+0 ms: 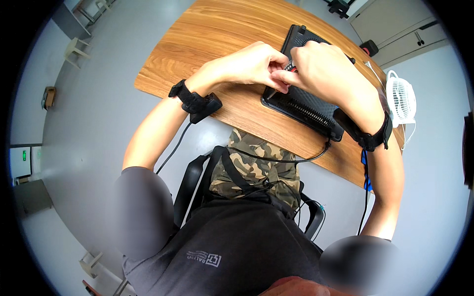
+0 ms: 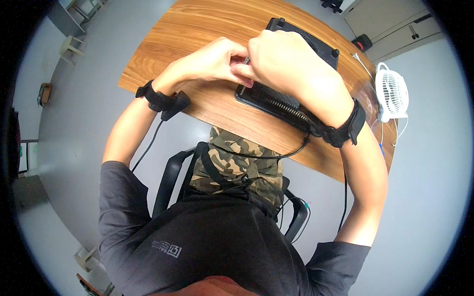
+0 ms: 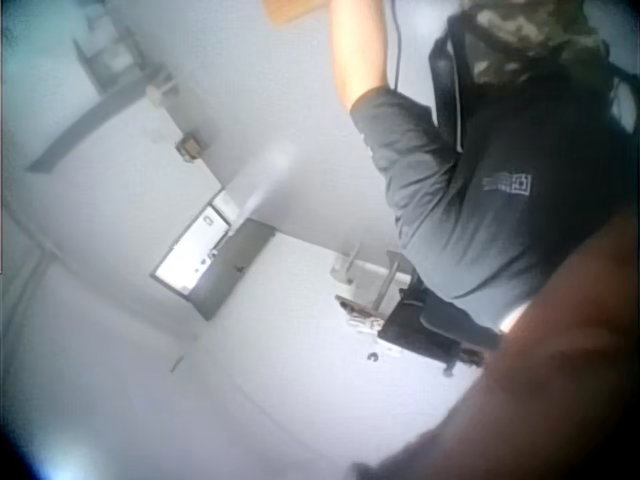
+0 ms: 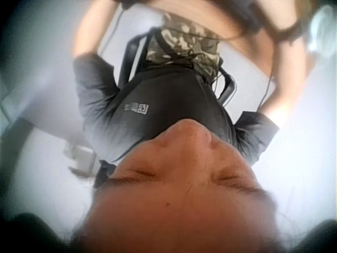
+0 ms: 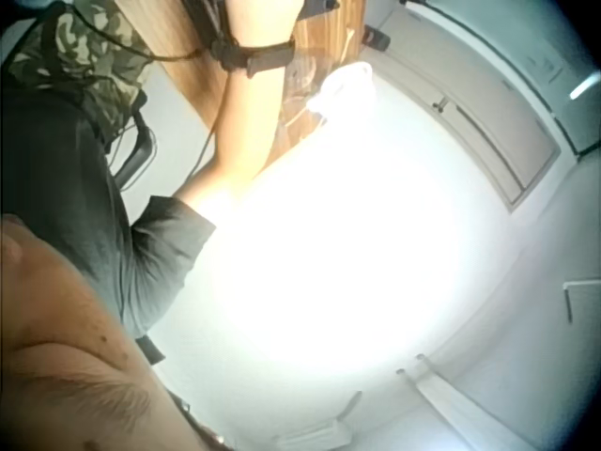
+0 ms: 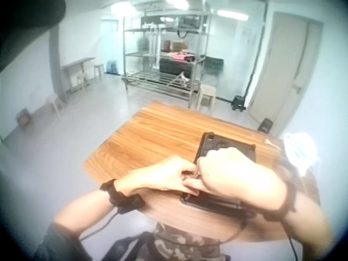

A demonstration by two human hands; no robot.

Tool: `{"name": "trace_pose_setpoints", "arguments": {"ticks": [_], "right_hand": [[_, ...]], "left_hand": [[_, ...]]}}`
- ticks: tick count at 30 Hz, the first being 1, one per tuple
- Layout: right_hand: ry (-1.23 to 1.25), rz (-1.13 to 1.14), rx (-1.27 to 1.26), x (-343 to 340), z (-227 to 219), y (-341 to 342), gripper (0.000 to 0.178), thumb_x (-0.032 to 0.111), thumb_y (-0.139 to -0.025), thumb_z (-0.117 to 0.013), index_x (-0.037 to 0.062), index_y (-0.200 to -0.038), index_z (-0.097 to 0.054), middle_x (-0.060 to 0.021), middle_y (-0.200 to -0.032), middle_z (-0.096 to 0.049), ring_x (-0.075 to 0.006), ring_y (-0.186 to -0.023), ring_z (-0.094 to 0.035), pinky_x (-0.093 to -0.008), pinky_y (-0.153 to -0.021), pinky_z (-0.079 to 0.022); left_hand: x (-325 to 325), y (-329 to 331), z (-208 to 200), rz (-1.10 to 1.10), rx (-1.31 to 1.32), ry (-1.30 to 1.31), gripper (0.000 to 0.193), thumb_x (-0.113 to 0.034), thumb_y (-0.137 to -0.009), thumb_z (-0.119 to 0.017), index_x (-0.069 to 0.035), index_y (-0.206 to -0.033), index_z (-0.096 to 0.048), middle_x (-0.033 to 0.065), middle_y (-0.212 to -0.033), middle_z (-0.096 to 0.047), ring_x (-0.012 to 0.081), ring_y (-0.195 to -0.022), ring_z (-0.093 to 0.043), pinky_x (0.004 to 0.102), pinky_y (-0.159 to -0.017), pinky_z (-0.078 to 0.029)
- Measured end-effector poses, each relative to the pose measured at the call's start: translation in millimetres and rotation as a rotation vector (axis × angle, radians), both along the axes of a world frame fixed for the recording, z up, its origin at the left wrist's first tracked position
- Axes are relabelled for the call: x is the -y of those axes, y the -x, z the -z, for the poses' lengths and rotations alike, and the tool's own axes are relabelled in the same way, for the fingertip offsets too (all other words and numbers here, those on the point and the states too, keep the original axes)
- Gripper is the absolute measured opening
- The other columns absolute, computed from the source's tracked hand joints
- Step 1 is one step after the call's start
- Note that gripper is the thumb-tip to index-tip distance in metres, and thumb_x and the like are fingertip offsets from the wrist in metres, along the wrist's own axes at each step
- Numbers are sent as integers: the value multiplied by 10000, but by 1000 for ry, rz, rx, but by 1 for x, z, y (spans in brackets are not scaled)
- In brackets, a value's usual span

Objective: The person reassembles a portable induction cooktop by placing the top casing onto the base, aligning the edges, and securing it with a screwdriver. They then wipe the exterior surfaces with a blue cloth.

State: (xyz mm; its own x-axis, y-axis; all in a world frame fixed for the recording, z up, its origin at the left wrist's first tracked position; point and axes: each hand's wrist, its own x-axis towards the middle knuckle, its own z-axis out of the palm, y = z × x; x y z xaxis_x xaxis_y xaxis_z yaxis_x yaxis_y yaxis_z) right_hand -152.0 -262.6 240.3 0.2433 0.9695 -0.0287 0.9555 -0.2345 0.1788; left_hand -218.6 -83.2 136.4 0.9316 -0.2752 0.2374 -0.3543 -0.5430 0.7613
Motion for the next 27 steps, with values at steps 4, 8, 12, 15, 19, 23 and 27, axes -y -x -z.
{"name": "trace_pose_setpoints", "arguments": {"ticks": [4,8,12,15,19,23,27], "right_hand": [[-35,-123,-78,8,-2,-1,355,357,-934,-663,23,-1050,-701,-205,-775,-718,-390,-779,-727,-467,-717,-588],[-18,-116,-189,8,-2,-4,330,334,-936,-666,17,-1017,-703,-202,-761,-713,-390,-767,-724,-465,-706,-584],[1,-51,-137,3,-2,-3,390,362,-930,-681,-17,-847,-728,-223,-682,-679,-387,-695,-715,-449,-658,-584],[33,2,-116,1,-5,-3,425,386,-922,-689,-18,-795,-728,-232,-670,-673,-387,-691,-713,-446,-657,-585],[5,-43,-95,8,0,-10,388,368,-923,-691,-12,-858,-731,-225,-706,-692,-391,-725,-716,-450,-682,-584],[-46,-178,-218,12,-1,-9,313,316,-936,-677,23,-1041,-708,-215,-763,-707,-393,-783,-720,-455,-718,-580],[77,-6,-206,4,-8,-1,351,341,-938,-676,3,-881,-749,-224,-706,-693,-392,-727,-715,-450,-708,-585]], "left_hand": [[-1,5,-4,-11,-52,55,342,-273,-767,-848,2,-769,-645,22,-618,-542,123,-581,-480,299,-562,-415],[2,5,-8,31,-120,34,322,-273,-769,-819,3,-765,-654,18,-614,-536,115,-583,-478,296,-553,-400],[1,3,-10,64,-135,13,350,-289,-775,-845,9,-769,-662,25,-617,-553,112,-585,-483,304,-551,-403],[5,0,-3,61,-14,92,396,-314,-774,-879,16,-759,-662,41,-615,-575,119,-580,-499,309,-554,-418],[3,1,-14,28,-21,-67,424,-330,-772,-901,23,-748,-668,66,-621,-618,134,-575,-539,310,-558,-445],[1,0,-15,68,-35,-28,398,-318,-792,-880,21,-732,-680,67,-603,-611,143,-546,-525,318,-529,-426],[4,4,-20,106,-110,-34,331,-284,-842,-824,21,-783,-710,62,-616,-615,126,-566,-526,320,-542,-428]]}}
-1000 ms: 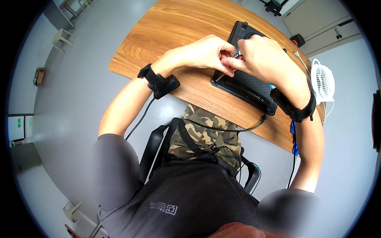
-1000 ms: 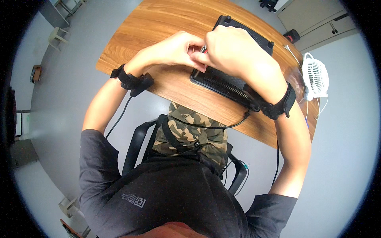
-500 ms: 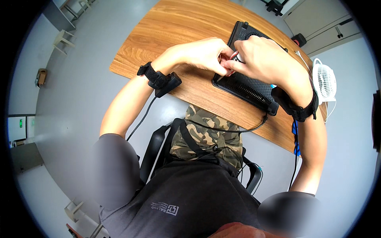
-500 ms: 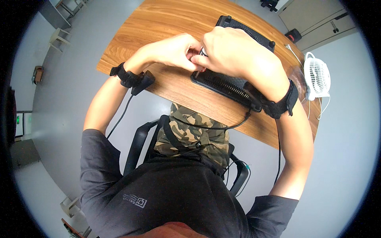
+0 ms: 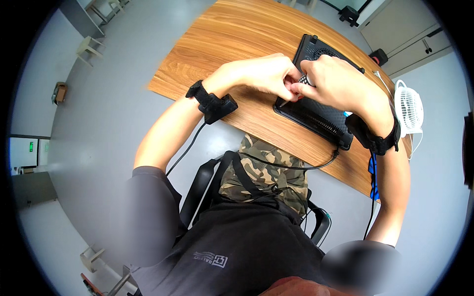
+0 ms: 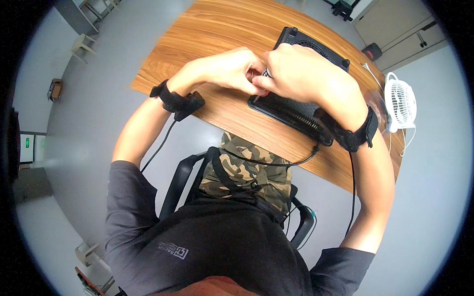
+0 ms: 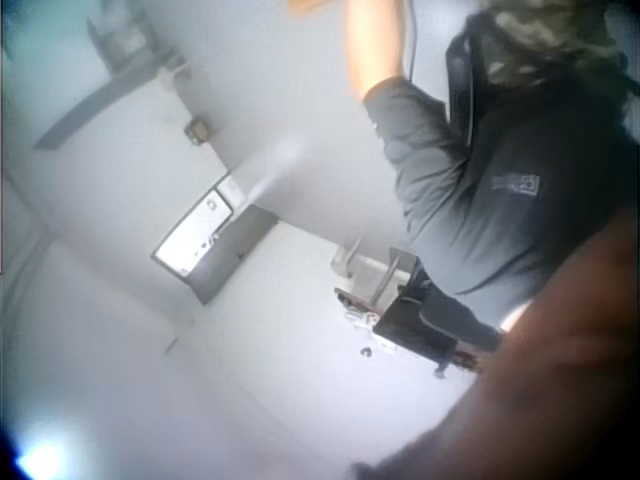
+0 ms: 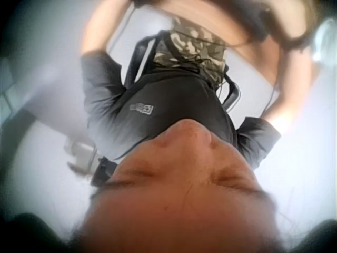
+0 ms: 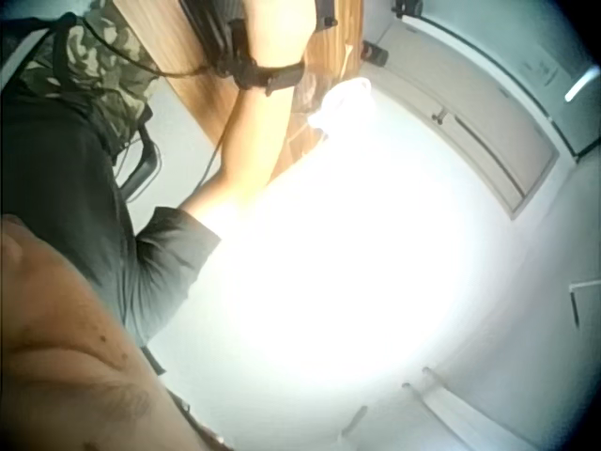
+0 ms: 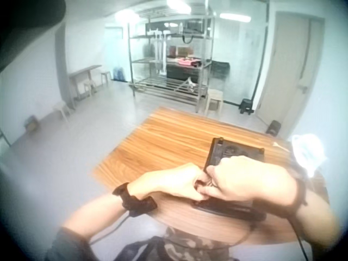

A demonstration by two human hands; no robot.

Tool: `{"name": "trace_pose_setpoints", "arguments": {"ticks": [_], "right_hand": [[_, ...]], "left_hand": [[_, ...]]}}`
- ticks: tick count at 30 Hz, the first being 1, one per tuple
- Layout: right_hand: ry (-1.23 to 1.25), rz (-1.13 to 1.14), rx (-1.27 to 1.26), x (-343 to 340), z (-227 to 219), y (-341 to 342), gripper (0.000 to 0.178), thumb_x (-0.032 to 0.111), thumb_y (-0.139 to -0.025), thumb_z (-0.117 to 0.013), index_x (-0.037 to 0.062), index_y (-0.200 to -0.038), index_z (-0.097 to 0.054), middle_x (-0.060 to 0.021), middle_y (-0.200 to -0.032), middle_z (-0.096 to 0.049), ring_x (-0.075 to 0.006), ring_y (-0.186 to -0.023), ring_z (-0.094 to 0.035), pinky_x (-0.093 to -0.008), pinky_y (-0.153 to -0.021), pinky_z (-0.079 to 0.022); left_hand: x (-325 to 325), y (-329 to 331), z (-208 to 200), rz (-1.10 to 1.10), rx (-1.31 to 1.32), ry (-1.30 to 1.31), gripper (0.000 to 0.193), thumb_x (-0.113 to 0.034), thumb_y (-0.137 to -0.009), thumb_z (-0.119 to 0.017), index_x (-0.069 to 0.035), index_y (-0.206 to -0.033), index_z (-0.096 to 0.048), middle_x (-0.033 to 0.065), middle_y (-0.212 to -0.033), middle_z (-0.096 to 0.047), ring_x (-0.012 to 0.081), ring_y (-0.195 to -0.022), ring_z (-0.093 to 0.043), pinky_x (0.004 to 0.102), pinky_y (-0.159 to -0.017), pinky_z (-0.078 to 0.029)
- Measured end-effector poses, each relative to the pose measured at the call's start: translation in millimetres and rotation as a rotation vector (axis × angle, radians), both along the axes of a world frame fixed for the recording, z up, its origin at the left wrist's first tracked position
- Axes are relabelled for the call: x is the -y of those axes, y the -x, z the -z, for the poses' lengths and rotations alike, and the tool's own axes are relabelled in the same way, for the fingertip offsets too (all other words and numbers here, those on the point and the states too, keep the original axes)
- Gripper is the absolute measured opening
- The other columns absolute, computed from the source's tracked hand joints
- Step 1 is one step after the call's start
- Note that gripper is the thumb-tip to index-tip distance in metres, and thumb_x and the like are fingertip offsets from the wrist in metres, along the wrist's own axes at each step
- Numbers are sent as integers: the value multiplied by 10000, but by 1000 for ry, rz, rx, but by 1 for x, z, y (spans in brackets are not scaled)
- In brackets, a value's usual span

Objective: The person reassembles a portable induction cooktop by placing the top casing onto the base, aligning the edges, and securing it with a screwdriver. They then wipe the exterior surfaces with a blue cloth.

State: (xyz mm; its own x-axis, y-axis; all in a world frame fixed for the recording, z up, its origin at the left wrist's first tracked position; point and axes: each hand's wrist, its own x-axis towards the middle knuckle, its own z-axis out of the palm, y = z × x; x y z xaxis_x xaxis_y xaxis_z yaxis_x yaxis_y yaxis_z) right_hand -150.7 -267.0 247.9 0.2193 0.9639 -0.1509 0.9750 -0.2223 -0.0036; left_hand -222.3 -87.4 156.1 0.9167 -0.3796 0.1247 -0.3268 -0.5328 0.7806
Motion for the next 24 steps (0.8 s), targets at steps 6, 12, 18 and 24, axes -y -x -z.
{"name": "trace_pose_setpoints", "arguments": {"ticks": [6,12,18,24], "right_hand": [[-19,57,32,-8,0,4,443,397,-942,-663,9,-754,-762,-219,-672,-684,-398,-693,-712,-451,-684,-593],[-36,29,31,-7,-6,9,358,363,-928,-668,33,-820,-754,-201,-705,-700,-384,-732,-722,-455,-707,-595],[-121,-47,-52,0,-3,3,285,328,-907,-684,54,-863,-747,-191,-729,-707,-385,-759,-722,-458,-726,-586],[-72,8,-26,-3,2,-1,360,351,-890,-700,-5,-845,-725,-219,-714,-694,-402,-731,-715,-452,-704,-584]], "left_hand": [[-1,0,14,-43,21,11,358,-302,-804,-862,17,-850,-704,108,-738,-699,172,-682,-636,328,-643,-511],[-2,-3,17,-87,153,36,437,-343,-748,-916,22,-826,-689,140,-737,-708,229,-665,-670,350,-632,-533],[1,3,5,-138,72,-18,408,-318,-761,-908,21,-773,-680,99,-678,-664,173,-626,-602,332,-601,-496],[1,4,8,-105,20,40,391,-319,-787,-891,3,-779,-671,61,-655,-618,142,-613,-541,322,-591,-460]]}}
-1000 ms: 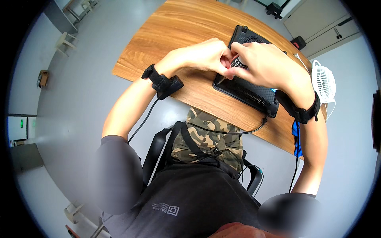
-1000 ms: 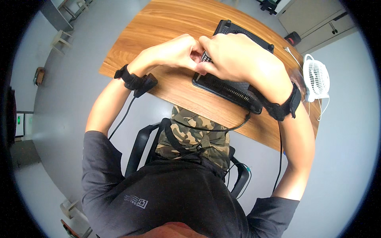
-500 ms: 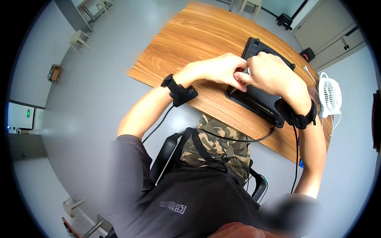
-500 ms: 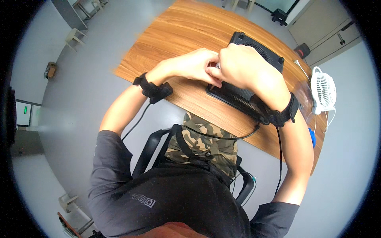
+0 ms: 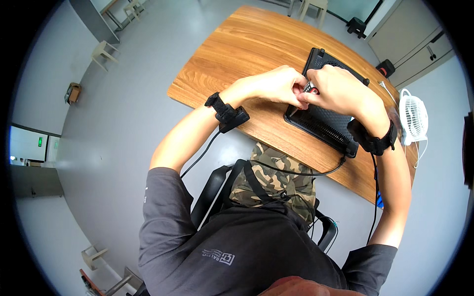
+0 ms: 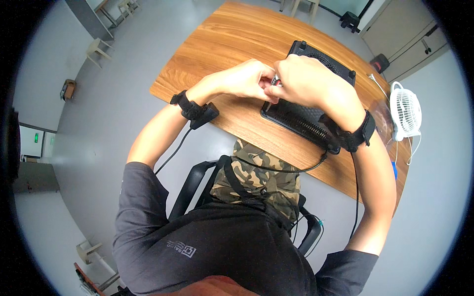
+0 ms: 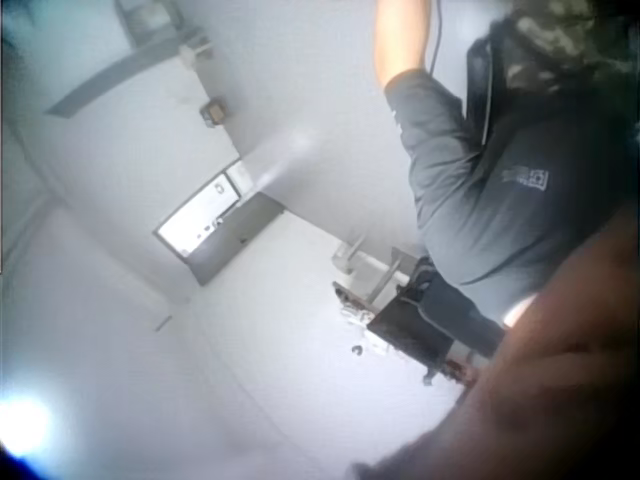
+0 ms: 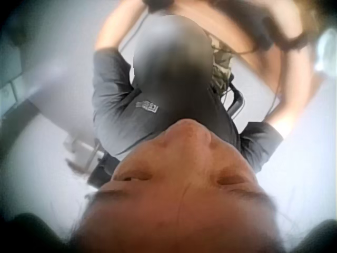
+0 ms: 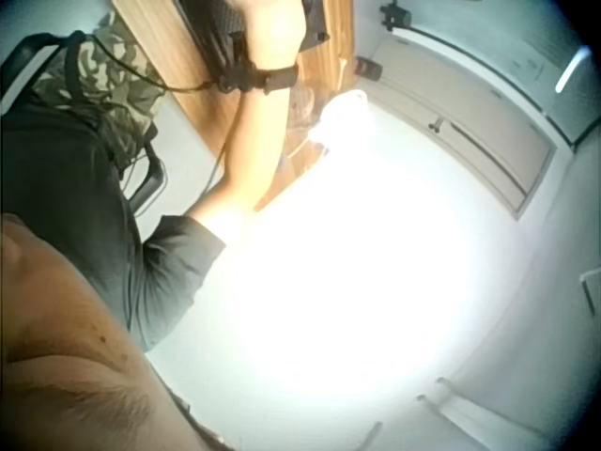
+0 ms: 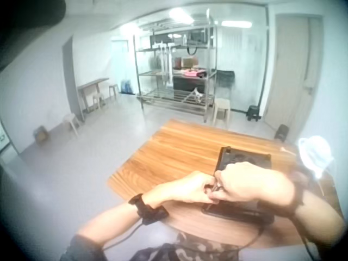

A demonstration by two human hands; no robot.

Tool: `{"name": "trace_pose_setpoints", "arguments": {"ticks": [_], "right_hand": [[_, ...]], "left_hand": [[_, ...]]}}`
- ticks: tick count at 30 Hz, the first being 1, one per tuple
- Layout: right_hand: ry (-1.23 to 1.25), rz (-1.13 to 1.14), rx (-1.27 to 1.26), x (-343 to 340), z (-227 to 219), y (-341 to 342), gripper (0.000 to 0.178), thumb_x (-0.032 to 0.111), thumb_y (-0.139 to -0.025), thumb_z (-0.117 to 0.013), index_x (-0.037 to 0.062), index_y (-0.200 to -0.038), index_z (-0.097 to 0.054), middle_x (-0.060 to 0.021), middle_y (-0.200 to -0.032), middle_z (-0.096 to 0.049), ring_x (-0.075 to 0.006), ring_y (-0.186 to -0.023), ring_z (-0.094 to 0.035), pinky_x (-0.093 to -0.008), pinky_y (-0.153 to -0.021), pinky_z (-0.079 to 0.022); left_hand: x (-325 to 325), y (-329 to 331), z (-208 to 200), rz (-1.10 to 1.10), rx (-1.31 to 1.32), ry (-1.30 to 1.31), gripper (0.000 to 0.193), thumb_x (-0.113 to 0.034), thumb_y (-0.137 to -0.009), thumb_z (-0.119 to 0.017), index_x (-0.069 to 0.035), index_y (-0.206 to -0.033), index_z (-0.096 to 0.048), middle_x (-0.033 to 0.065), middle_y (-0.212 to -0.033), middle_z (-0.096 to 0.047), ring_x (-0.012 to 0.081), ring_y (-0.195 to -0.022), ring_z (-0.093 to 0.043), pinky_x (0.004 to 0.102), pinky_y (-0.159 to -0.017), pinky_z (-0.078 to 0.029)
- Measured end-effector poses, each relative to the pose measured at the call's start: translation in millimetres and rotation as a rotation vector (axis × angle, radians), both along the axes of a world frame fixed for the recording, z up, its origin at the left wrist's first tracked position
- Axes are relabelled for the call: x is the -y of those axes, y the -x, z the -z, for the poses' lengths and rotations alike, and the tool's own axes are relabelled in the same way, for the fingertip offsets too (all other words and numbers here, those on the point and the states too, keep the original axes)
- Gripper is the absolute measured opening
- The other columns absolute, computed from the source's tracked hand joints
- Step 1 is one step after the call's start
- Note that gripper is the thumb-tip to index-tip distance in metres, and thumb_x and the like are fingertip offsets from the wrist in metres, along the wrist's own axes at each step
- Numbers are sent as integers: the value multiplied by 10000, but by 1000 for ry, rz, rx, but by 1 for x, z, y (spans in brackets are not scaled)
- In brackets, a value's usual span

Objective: The person reassembles a portable induction cooktop by placing the top casing onto the base, aligning the edges, and securing it with a screwdriver. They then wipe the exterior surfaces with a blue cloth.

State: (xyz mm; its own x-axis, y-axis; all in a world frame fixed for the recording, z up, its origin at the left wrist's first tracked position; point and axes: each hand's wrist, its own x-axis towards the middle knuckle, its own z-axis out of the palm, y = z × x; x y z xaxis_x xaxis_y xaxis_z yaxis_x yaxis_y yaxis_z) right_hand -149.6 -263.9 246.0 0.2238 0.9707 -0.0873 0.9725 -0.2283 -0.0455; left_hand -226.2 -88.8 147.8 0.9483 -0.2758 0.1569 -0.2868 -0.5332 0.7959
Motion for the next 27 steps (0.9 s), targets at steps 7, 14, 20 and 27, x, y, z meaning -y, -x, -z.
{"name": "trace_pose_setpoints", "arguments": {"ticks": [7,14,20,27], "right_hand": [[-57,-7,-10,4,-15,3,432,403,-915,-692,-25,-859,-706,-238,-738,-695,-413,-763,-718,-474,-722,-581],[-299,97,67,52,-42,-26,456,448,-973,-669,5,-1062,-610,-215,-840,-692,-416,-826,-689,-481,-737,-547],[-3,497,95,200,-5,-93,289,277,-913,-733,17,-972,-619,-178,-918,-700,-384,-857,-690,-464,-733,-544],[76,721,32,351,65,-57,391,317,-919,-726,57,-1193,-622,-164,-1200,-654,-384,-1061,-659,-484,-868,-552]], "left_hand": [[3,4,-1,-9,52,105,299,-241,-817,-873,2,-833,-700,76,-781,-723,121,-736,-656,304,-682,-532],[-19,-3,-49,-199,74,-262,330,-331,-890,-799,-21,-981,-730,70,-744,-713,127,-731,-690,306,-695,-542],[-81,-34,17,-474,-174,-777,400,-381,-770,-815,16,-778,-760,192,-705,-719,291,-675,-722,393,-672,-576],[-110,-60,48,-473,-300,-867,443,-431,-719,-840,5,-717,-763,191,-708,-728,289,-674,-726,401,-679,-588]]}}
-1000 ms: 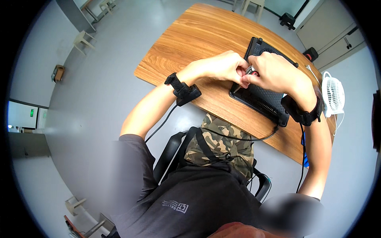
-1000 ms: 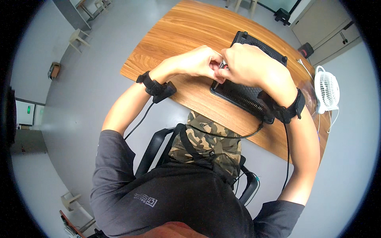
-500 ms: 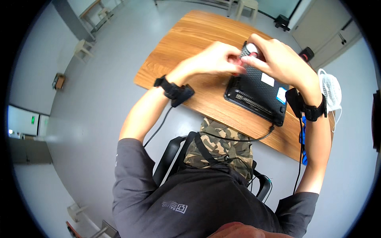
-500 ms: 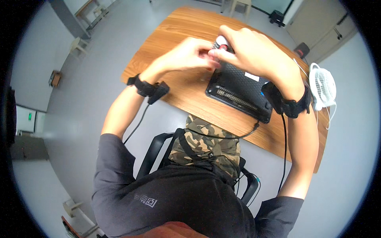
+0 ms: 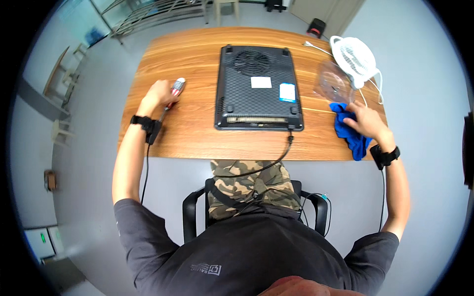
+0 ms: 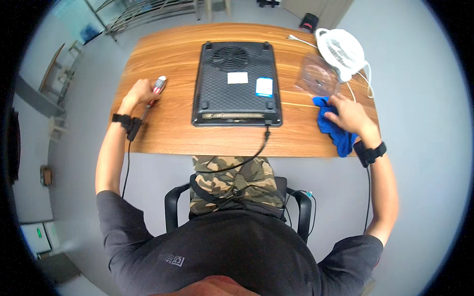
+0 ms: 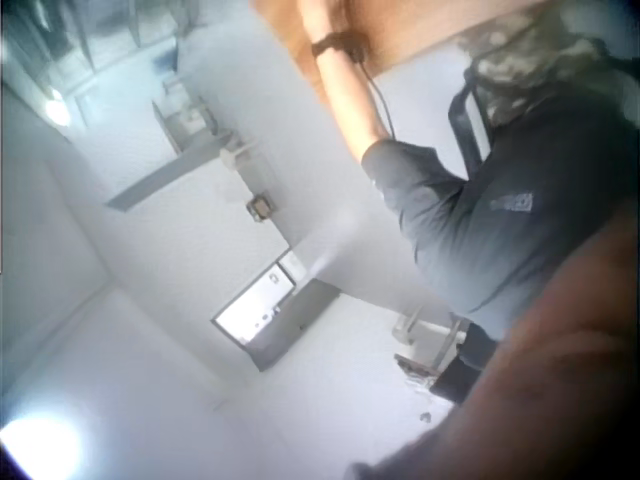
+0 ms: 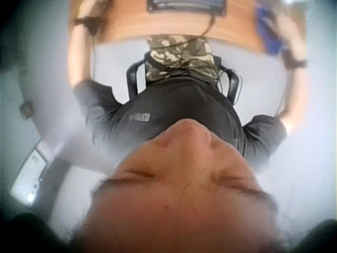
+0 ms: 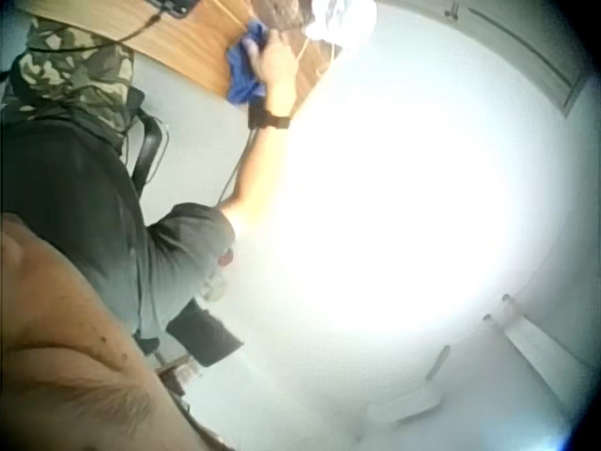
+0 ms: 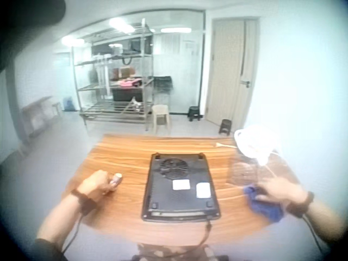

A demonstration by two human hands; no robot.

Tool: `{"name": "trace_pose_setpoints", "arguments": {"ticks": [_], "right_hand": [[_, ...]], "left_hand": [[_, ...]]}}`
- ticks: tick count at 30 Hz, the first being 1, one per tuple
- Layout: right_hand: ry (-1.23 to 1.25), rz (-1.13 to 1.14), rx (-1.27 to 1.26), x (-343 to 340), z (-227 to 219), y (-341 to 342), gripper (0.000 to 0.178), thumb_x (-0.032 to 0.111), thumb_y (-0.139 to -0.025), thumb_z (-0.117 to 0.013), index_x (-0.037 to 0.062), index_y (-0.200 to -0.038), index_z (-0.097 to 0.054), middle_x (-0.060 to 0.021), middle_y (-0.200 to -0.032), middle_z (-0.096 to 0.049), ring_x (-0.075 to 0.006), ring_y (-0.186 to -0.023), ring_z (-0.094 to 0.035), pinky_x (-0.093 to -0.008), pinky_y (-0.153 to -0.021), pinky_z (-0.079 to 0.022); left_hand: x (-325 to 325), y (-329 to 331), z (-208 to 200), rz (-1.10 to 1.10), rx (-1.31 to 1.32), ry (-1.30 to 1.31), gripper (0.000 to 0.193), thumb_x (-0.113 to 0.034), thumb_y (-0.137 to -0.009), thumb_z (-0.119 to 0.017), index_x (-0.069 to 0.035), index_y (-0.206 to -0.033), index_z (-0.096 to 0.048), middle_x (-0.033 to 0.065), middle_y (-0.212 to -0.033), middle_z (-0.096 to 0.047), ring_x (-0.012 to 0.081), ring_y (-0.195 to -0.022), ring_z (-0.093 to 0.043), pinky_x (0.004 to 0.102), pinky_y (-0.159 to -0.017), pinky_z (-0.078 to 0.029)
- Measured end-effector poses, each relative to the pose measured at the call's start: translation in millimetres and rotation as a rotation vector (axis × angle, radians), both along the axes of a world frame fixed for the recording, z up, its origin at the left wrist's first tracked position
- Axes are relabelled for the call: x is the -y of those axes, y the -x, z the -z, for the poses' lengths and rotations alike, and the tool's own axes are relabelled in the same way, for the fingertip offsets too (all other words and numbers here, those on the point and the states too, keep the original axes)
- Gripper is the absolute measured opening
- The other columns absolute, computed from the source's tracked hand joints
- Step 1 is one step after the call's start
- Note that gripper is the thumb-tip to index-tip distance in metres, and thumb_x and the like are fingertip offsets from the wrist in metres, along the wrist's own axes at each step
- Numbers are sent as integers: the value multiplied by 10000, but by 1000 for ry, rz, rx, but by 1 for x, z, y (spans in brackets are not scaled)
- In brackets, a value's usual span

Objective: The person reassembles a portable induction cooktop by placing the top casing onto the base, aligning the edges, and securing it with a screwdriver. They then wipe the exterior surfaces with a blue cloth.

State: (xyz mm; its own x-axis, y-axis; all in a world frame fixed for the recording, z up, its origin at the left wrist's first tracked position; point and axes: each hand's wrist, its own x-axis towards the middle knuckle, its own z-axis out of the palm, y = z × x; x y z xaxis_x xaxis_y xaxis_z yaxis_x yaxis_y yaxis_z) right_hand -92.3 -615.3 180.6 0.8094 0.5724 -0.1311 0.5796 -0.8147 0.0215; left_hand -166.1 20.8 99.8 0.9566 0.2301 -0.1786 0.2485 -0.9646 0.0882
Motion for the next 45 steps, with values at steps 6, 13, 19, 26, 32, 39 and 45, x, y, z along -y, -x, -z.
{"name": "trace_pose_setpoints", "arguments": {"ticks": [6,13,19,26,32,39,45], "right_hand": [[79,38,183,31,27,30,636,348,-821,-828,143,-1379,-601,-158,-1431,-503,-393,-1338,-458,-589,-1056,-438],[-86,62,47,53,66,27,836,257,-734,-888,178,-1479,-518,-201,-1479,-437,-432,-1371,-400,-530,-1122,-443],[-216,26,116,52,75,13,609,72,-692,-800,105,-1272,-618,-191,-1312,-532,-415,-1215,-515,-487,-1030,-495],[-348,-48,199,-12,-29,14,551,67,-709,-763,74,-1245,-633,-191,-1227,-567,-429,-1139,-581,-493,-981,-508],[-349,-352,267,-157,-58,-21,611,128,-745,-822,102,-1307,-584,-171,-1246,-540,-383,-1181,-577,-462,-979,-542],[-295,-608,-3,-228,12,-38,623,438,-879,-736,159,-1405,-555,-198,-1374,-512,-421,-1260,-514,-573,-1024,-477],[-106,-632,-41,-225,39,-39,700,662,-950,-580,319,-1547,-452,-201,-1661,-286,-501,-1509,-243,-800,-1076,-276]], "left_hand": [[-14,-5,4,-165,-117,49,503,-445,-733,-903,33,-745,-747,177,-746,-743,273,-699,-725,405,-690,-580],[-6,3,1,-192,-22,99,461,-394,-747,-911,32,-838,-760,179,-760,-745,261,-732,-733,387,-717,-573],[4,17,-5,-191,-7,76,511,-461,-802,-846,-9,-1018,-746,200,-974,-761,318,-939,-739,428,-826,-580],[71,37,-25,98,347,-24,549,-300,-887,-736,0,-1322,-587,250,-1310,-597,412,-1147,-646,474,-972,-549],[152,30,-21,518,375,238,723,-433,-904,-739,-62,-1472,-490,264,-1535,-425,444,-1379,-481,507,-1131,-443],[177,25,-11,587,138,150,947,-624,-939,-627,-104,-1625,-233,276,-1665,-164,540,-1527,-148,730,-1123,-323],[171,24,2,651,105,211,951,-582,-960,-632,-71,-1629,-188,311,-1657,-133,594,-1516,-41,684,-1199,-237]]}}
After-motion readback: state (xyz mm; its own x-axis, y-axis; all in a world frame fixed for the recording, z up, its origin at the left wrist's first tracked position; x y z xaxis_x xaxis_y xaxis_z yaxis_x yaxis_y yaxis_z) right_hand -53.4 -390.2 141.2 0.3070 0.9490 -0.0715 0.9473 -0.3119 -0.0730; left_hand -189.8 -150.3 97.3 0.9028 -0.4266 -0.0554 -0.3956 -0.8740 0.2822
